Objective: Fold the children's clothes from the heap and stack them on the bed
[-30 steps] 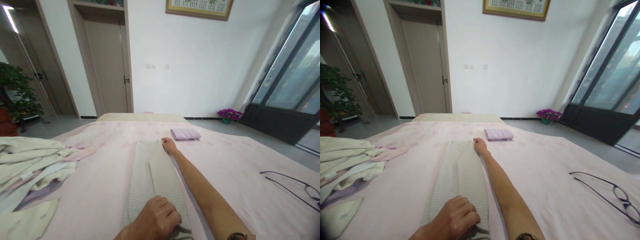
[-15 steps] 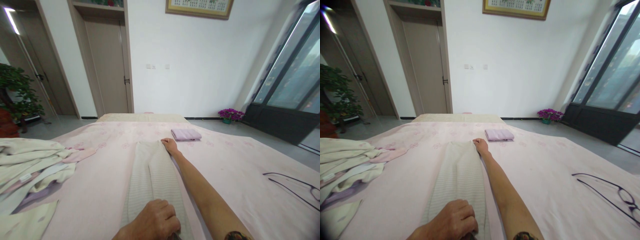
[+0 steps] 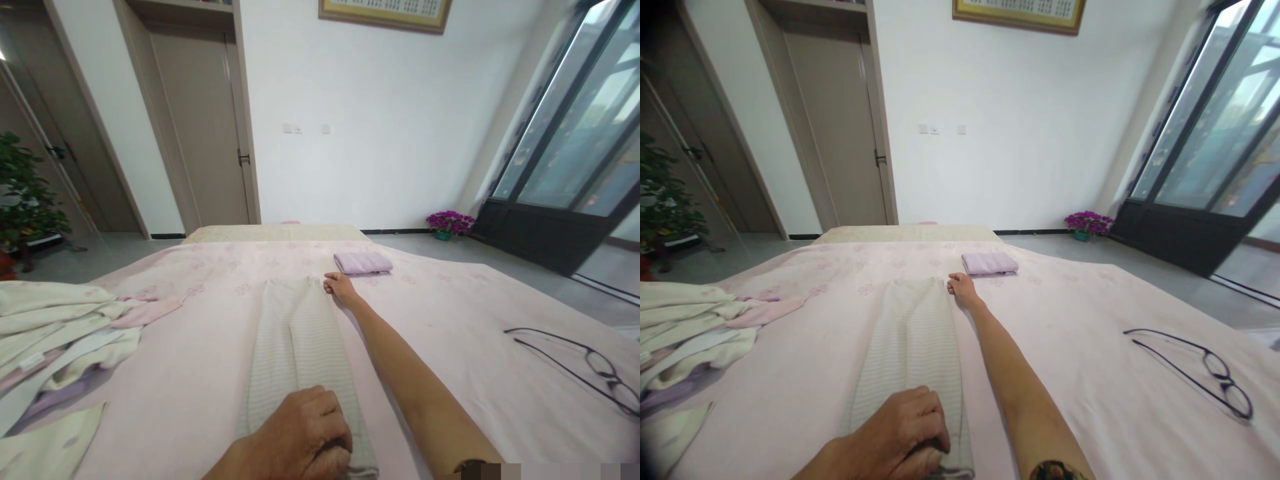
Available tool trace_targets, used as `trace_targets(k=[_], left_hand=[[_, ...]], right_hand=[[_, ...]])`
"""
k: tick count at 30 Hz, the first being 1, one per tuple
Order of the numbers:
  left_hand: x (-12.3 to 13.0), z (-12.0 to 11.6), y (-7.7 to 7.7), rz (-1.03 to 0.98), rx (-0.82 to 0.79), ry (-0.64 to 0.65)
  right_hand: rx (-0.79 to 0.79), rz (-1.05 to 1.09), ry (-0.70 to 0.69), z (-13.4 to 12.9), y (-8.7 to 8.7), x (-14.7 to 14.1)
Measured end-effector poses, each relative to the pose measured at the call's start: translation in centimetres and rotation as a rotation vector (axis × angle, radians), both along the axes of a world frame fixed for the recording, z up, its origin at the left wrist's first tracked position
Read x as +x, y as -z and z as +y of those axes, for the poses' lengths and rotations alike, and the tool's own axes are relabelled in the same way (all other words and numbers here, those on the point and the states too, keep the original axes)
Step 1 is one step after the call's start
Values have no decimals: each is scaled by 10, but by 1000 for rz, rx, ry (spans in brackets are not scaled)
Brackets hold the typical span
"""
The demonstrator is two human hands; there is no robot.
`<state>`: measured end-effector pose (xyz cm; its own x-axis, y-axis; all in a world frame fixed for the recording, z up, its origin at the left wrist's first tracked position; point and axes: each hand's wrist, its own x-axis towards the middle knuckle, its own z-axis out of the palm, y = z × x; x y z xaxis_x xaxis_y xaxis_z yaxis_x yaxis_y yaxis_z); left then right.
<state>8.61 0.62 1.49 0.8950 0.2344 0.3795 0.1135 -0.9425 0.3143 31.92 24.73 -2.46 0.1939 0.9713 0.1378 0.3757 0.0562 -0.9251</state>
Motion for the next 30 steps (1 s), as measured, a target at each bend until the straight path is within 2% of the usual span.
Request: trace_targets(k=[4, 8, 10, 14, 18, 21, 26, 30], left_hand=[[2, -5, -6, -71, -41, -11], [2, -6, -3, -161, -108, -37], [-1, -3, -2, -223, -191, -162], [-10, 16, -5, -253, -294, -504], [-14, 49, -14, -186, -187, -676], [-7, 74, -18, -93, -65, -802], [13, 100, -12, 161, 52, -965], [20, 109, -4, 308, 49, -1033]], right_hand=[[11, 6, -26, -19, 4, 6], [9, -86, -16, -35, 3, 5], [13, -144, 7, -38, 2, 3], [22, -259, 64, -39, -3, -2], [33, -321, 82, -36, -6, -9], [57, -321, 77, -34, -8, -14], [111, -292, 118, -35, -9, -15], [155, -256, 129, -34, -10, -15]])
